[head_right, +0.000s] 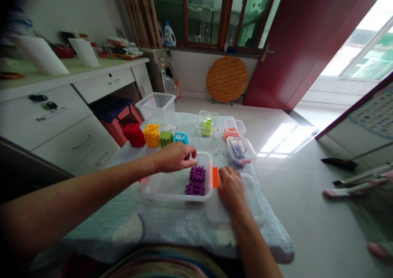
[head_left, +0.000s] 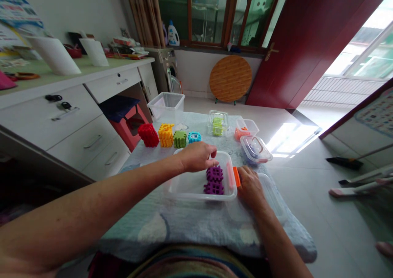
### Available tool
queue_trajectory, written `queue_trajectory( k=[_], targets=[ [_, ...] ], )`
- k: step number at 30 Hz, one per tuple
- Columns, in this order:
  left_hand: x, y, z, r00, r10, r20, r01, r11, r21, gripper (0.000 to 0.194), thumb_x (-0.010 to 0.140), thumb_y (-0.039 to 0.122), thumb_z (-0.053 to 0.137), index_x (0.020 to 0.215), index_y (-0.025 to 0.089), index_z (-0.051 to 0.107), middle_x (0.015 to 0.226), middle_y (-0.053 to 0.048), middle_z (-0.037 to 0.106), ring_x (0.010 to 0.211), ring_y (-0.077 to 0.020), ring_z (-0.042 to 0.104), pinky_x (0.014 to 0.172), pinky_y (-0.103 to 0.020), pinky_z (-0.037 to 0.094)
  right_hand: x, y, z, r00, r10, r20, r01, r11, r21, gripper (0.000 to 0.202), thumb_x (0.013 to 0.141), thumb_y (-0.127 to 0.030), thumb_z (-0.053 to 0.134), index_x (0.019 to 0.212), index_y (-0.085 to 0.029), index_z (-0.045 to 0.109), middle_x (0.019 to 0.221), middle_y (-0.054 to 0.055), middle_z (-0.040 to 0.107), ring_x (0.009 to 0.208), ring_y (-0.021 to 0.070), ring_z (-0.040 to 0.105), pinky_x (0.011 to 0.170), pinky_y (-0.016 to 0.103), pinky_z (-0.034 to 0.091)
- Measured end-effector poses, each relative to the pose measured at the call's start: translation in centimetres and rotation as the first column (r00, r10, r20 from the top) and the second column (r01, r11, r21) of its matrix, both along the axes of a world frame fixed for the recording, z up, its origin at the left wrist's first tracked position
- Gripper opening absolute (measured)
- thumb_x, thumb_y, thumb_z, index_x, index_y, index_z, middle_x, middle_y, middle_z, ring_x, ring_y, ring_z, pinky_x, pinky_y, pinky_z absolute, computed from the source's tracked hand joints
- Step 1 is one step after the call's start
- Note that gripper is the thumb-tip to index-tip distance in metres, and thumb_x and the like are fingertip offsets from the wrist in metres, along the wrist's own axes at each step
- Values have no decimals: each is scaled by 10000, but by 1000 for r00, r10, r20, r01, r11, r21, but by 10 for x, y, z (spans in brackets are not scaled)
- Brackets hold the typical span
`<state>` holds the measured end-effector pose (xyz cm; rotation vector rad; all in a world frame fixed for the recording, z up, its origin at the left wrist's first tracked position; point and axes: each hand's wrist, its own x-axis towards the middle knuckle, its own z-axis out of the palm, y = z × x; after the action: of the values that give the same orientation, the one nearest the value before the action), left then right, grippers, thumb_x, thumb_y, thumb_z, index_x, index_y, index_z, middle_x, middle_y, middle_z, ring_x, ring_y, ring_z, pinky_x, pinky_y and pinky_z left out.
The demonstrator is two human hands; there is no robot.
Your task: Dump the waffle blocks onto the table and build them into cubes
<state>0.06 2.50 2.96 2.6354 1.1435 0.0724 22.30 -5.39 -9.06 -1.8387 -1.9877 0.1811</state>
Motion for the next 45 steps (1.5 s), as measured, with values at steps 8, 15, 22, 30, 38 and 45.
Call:
queue_trajectory(
  k=[8,15,22,30,38,45],
  targets=[
    [-46,70,25,972,96,216,-135,975,174,208,792,222,614,978,136,647,926,-61,688,777,-154,608,728,-256,444,-1,0,2,1000,-5,-22,4,1000,-17,183,904,-236,464,859,-215,641,926,61,643,876,193,557,805,303,381],
    [-42,108,-7,966,108,-236,-67,982,176,664,646,317,745,1270,208,546,1328,-105,572,1240,-309,470,1014,-404,379,-2,0,2,999,-11,-48,10,1000,-18,188,904,-239,465,810,-224,627,899,62,638,868,201,563,791,306,390],
    [-27,119,-29,933,99,-346,-58,990,128,783,559,377,800,1271,232,508,1344,-120,555,1333,-329,370,1109,-560,202,-2,0,3,1000,-6,-28,5,1000,-10,192,911,-221,454,816,-231,621,899,56,642,882,199,568,800,305,385],
    [-26,121,-33,928,104,-357,-50,986,157,657,626,340,724,1240,208,531,1179,-116,658,1172,-309,554,1075,-496,302,0,1,1,998,1,-55,-2,1000,-22,180,908,-204,464,817,-225,619,897,52,635,888,200,560,813,306,377],
    [-28,118,-9,940,134,-313,-63,972,226,642,640,355,726,1234,222,521,1154,-94,675,1127,-279,588,1001,-391,378,0,1,2,999,-8,-41,7,999,-34,178,907,-220,470,825,-222,627,911,55,637,881,195,559,801,295,378],
    [-34,56,46,984,28,-176,16,970,243,549,668,300,709,1183,198,547,1121,-82,663,1079,-259,586,905,-323,435,-2,0,4,1000,-14,-23,13,999,-34,180,904,-222,472,829,-217,635,925,60,642,881,193,562,810,296,376]
  ],
)
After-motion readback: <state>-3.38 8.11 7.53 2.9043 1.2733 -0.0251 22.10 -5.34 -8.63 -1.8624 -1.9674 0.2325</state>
